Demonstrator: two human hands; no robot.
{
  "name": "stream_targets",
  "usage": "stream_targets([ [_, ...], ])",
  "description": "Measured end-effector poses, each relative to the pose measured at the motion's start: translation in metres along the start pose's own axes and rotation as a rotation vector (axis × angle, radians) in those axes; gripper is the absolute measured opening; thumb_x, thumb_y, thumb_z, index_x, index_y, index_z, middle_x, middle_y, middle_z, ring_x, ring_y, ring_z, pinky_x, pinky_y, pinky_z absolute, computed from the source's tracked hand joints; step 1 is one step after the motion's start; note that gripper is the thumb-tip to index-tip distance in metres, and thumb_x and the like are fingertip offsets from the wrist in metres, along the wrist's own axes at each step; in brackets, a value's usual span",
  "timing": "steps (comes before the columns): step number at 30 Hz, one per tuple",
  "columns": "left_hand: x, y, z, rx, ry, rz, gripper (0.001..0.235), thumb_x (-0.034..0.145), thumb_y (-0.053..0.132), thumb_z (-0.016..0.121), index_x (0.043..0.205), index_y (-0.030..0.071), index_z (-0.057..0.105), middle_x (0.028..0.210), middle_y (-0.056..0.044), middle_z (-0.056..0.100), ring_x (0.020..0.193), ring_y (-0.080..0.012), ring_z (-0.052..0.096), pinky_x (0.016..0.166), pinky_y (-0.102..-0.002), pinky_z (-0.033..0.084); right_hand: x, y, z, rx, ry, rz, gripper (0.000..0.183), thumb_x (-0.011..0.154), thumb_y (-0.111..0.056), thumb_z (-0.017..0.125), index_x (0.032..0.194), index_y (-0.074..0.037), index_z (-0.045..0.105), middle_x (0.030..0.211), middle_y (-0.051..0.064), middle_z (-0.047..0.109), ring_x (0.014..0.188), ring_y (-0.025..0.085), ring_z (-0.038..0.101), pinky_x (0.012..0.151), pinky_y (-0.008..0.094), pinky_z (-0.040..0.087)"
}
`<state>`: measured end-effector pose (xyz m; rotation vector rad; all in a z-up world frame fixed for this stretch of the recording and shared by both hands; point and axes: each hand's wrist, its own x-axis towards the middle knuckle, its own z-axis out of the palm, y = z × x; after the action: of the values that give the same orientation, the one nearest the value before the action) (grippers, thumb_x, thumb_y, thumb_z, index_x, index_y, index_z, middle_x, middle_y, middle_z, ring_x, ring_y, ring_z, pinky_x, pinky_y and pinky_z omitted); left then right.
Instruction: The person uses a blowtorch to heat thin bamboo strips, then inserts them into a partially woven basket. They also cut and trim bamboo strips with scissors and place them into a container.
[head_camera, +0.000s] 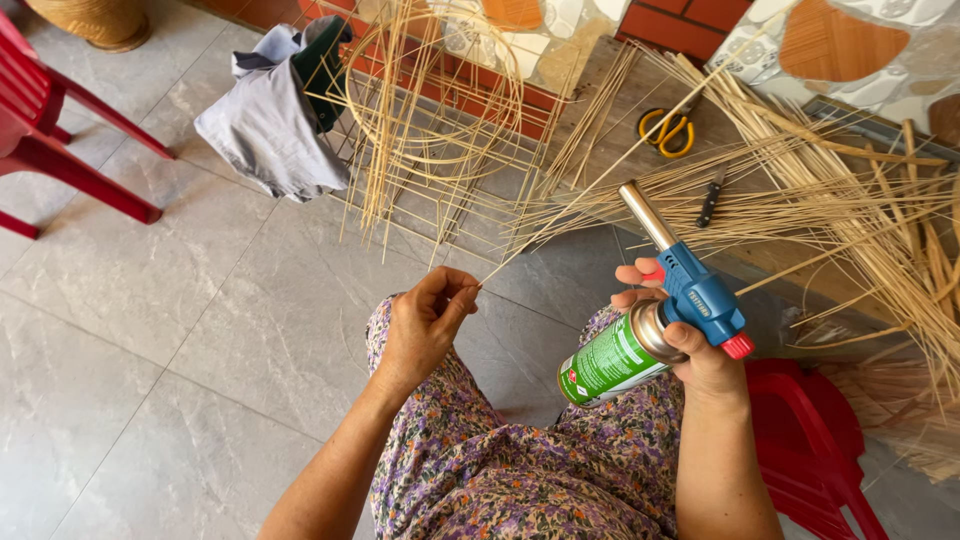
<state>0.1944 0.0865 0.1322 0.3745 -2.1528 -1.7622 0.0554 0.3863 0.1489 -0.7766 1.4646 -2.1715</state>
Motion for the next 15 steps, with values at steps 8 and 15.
stream_targets([
  [8, -0.002, -0.005, -0.001, 0.002, -0.045, 0.005, 0.012, 0.097, 0.013, 0.068, 0.102, 0.002, 0.071, 0.077, -0.002, 0.073, 0.071, -0.0049, 0.068, 0.061, -0.022, 0.053, 0.016, -0.020, -0.023, 0.013, 0.037, -0.090, 0.077, 0.086, -0.036, 0.089, 0.144, 0.002, 0.056, 0.136, 0.022, 0.065, 0.114, 0.033, 0.071, 0.102, 0.046, 0.057],
  [15, -0.002, -0.007, -0.002, 0.008, -0.069, -0.067, 0.013, 0.097, 0.014, 0.068, 0.101, 0.003, 0.071, 0.075, -0.001, 0.072, 0.061, -0.0036, 0.060, 0.054, -0.022, 0.048, 0.028, -0.044, -0.039, -0.058, 0.110, -0.149, 0.077, 0.086, -0.038, 0.089, 0.143, 0.001, 0.056, 0.134, 0.020, 0.068, 0.111, 0.029, 0.072, 0.099, 0.044, 0.059],
])
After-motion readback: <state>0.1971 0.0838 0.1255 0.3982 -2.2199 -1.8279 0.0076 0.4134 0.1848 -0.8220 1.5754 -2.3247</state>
